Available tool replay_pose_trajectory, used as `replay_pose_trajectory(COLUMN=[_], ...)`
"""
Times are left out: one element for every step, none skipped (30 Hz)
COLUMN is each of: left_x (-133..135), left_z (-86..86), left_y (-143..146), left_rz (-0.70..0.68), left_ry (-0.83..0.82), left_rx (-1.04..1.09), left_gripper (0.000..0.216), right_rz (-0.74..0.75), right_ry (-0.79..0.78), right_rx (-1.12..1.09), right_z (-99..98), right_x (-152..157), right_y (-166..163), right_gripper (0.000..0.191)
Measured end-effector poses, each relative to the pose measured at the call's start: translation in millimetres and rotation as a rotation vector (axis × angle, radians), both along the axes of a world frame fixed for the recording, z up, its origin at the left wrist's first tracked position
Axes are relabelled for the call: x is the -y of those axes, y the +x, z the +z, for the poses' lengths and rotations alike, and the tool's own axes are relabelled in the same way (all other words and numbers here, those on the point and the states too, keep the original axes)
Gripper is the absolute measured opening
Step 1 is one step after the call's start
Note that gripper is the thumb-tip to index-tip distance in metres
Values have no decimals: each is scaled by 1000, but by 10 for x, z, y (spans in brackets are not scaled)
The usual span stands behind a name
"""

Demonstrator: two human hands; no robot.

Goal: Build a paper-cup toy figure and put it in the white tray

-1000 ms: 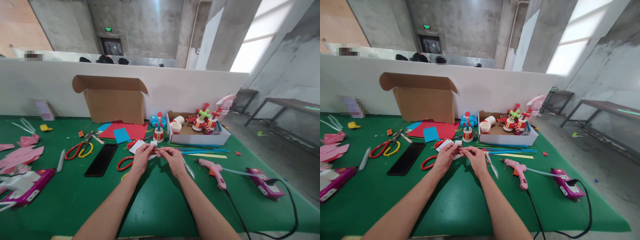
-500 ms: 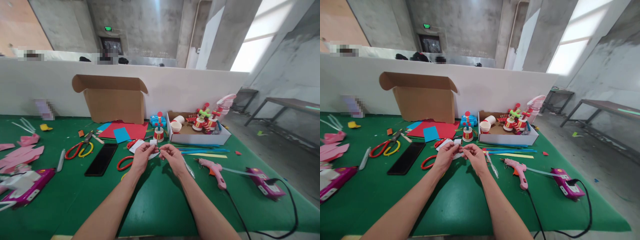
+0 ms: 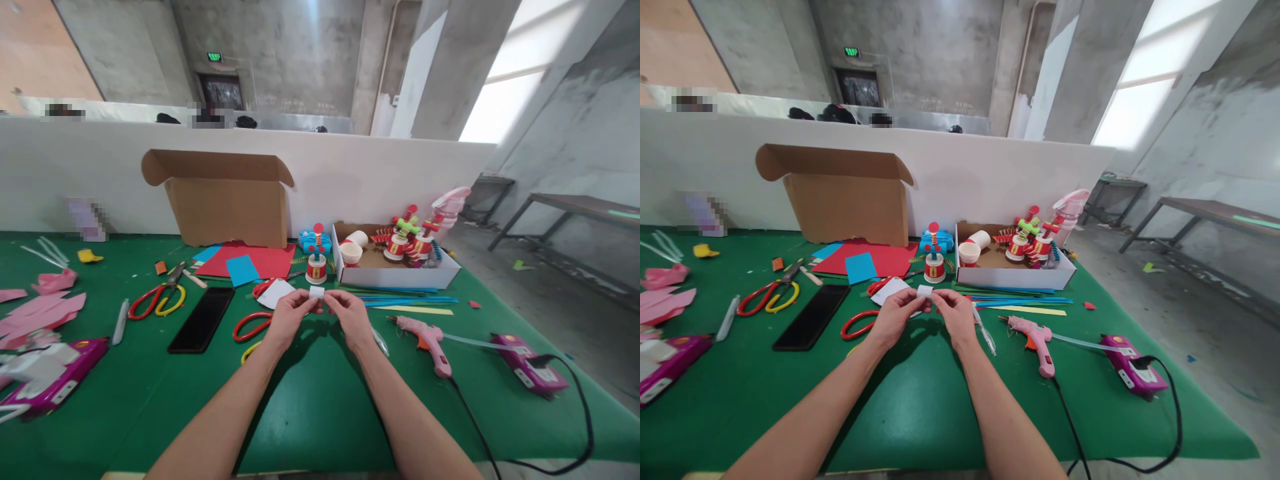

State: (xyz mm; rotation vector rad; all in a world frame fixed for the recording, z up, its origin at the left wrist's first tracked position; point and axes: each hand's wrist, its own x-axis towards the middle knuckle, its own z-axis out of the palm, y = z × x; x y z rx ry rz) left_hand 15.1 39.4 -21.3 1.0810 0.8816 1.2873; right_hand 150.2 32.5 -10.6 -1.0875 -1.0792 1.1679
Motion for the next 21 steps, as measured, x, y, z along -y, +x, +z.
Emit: replay_pose_trajectory(left_x=[6, 12, 18, 21, 24, 24, 22, 18, 12, 5, -4, -13, -22, -31, -39, -46, -52, -56, -58, -58, -56], left_z=[9, 18, 25, 30, 31, 29, 24, 15, 5, -6, -15, -22, -25, -24, -19, -11, -2, 8, 18, 28, 36], left_y=[2, 3, 4, 5, 5, 5, 6, 6, 5, 4, 0, -6, -15, -26, -40, -54, -68, -80, -89, -93, -94], left_rz=[-4, -9, -13, -15, -18, -18, -16, -10, -2, 5, 15, 26, 38, 49, 59, 69, 78, 82, 88, 96, 106], left_ry=[4, 3, -1, -8, -14, -17, -18, -16, -17, -22, -35, -55, -82, -110, -135, -151, -158, -155, -147, -134, -119], left_rx=[-12, -20, -24, -26, -27, -28, -32, -36, -38, -35, -22, 4, 43, 91, 143, 191, 228, 250, 259, 259, 253], left_gripper=[33, 34, 34, 35, 35, 35, 35, 34, 34, 35, 35, 36, 38, 40, 41, 42, 42, 42, 41, 41, 40], right_rz=[0, 4, 9, 17, 26, 31, 31, 23, 6, -12, -21, -6, 39, 109, 196, 287, 368, 435, 486, 525, 549], right_ry=[9, 22, 39, 59, 80, 102, 124, 147, 171, 194, 213, 224, 224, 214, 197, 179, 164, 154, 151, 161, 189], right_rx=[15, 35, 59, 87, 119, 150, 179, 206, 226, 232, 219, 188, 141, 89, 44, 20, 22, 52, 105, 173, 240], right_z=[-5, -11, -18, -26, -35, -43, -49, -53, -52, -46, -34, -18, 3, 24, 45, 63, 77, 85, 89, 88, 82], right_x=[-3, -5, -8, -10, -12, -13, -14, -12, -7, 0, 12, 27, 44, 64, 84, 102, 119, 132, 141, 145, 145], right_y=[4, 7, 11, 13, 14, 15, 14, 14, 14, 15, 16, 17, 18, 18, 17, 14, 10, 5, 0, -3, -6], right_gripper=[21, 20, 20, 20, 19, 19, 19, 18, 18, 18, 18, 19, 20, 22, 24, 26, 29, 33, 36, 39, 41])
